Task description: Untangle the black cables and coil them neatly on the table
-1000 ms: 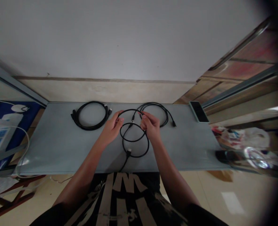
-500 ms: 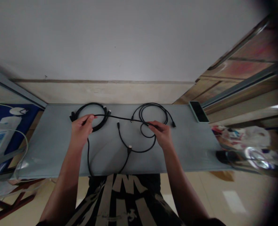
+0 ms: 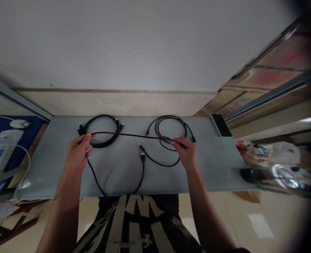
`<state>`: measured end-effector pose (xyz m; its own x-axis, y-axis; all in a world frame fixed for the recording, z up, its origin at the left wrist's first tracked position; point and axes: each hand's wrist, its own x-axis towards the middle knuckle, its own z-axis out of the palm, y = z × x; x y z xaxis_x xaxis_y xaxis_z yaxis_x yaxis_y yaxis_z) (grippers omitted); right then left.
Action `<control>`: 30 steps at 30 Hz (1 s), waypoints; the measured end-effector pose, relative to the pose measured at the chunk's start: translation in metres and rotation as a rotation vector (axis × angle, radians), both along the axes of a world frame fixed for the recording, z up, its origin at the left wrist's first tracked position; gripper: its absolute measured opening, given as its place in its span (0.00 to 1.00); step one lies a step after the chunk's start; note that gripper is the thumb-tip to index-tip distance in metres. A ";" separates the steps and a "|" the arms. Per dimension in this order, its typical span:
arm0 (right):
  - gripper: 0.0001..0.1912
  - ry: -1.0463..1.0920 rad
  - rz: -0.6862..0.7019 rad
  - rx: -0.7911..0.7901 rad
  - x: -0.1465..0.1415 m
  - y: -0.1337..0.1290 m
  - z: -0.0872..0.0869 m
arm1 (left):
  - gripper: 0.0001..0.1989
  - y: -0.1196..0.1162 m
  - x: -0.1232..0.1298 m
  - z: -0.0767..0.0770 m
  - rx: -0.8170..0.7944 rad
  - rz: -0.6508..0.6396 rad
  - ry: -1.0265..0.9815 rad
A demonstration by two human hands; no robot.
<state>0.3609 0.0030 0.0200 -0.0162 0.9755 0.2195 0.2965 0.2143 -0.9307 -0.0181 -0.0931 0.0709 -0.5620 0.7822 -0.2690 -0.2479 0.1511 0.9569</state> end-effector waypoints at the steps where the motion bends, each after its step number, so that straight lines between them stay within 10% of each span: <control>1: 0.06 -0.027 0.032 -0.014 0.002 -0.001 0.003 | 0.13 -0.001 -0.003 0.000 -0.008 0.016 -0.002; 10: 0.07 -0.003 0.219 -0.209 0.040 0.001 0.007 | 0.12 -0.009 -0.018 0.006 0.019 0.111 0.051; 16: 0.17 0.545 0.290 -0.511 0.044 0.005 -0.002 | 0.13 -0.009 -0.022 -0.009 0.042 0.138 -0.025; 23: 0.15 0.707 0.091 -0.476 0.001 0.010 -0.008 | 0.14 -0.024 -0.012 -0.034 -0.064 -0.154 -0.089; 30: 0.18 0.410 0.017 -0.377 -0.010 0.016 -0.004 | 0.21 -0.021 -0.008 -0.030 -0.231 -0.321 0.327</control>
